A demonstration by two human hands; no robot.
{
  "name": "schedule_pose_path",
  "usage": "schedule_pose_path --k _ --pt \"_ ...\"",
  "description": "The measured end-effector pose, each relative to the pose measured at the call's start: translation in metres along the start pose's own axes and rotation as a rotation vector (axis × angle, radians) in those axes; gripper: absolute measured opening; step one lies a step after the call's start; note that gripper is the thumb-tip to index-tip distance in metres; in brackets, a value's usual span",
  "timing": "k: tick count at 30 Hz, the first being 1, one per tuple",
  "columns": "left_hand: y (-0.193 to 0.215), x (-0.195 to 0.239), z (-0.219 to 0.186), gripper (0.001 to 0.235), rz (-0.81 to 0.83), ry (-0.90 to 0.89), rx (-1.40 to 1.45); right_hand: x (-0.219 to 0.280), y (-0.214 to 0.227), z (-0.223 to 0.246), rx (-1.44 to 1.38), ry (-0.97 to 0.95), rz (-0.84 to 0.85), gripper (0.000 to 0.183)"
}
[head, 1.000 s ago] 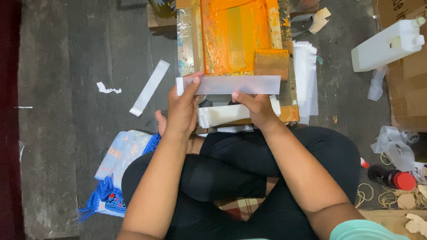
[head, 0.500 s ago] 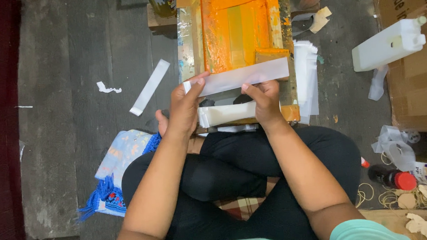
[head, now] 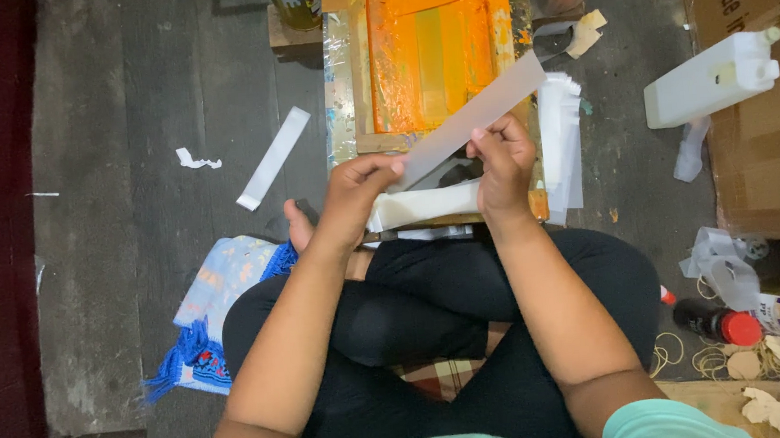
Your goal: The person screen prints on a strip of translucent material by aligning it under a frame and pulling a wooden squeegee across orange ink.
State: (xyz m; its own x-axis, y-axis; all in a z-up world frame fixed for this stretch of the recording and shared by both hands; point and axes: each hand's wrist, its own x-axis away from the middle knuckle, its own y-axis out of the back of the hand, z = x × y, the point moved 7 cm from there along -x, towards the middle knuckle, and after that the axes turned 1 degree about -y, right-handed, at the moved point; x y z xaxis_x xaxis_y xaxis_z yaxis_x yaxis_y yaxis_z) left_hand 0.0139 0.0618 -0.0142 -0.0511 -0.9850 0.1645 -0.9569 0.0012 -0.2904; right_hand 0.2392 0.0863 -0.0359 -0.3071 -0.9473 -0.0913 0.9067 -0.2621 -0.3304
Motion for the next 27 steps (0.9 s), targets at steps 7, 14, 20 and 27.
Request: schedule_pose_path --k 7,14,20,27 --pt "-0.025 0.014 -0.016 0.011 0.186 0.013 -0.273 -0.003 0.002 0.003 -0.031 -0.053 -0.050 0.016" --pt "-0.040 0.024 0.005 0.020 0.349 0.032 -0.297 0.010 -0.016 0.011 -0.029 -0.133 -0.023 0.014" --pt "-0.038 0.023 0.008 0.038 0.441 0.008 -0.213 0.003 -0.017 0.003 0.072 -0.171 0.087 0.012" --pt "-0.029 0.025 0.000 0.044 0.460 0.039 -0.131 -0.007 -0.026 0.041 0.832 0.242 0.268 0.027"
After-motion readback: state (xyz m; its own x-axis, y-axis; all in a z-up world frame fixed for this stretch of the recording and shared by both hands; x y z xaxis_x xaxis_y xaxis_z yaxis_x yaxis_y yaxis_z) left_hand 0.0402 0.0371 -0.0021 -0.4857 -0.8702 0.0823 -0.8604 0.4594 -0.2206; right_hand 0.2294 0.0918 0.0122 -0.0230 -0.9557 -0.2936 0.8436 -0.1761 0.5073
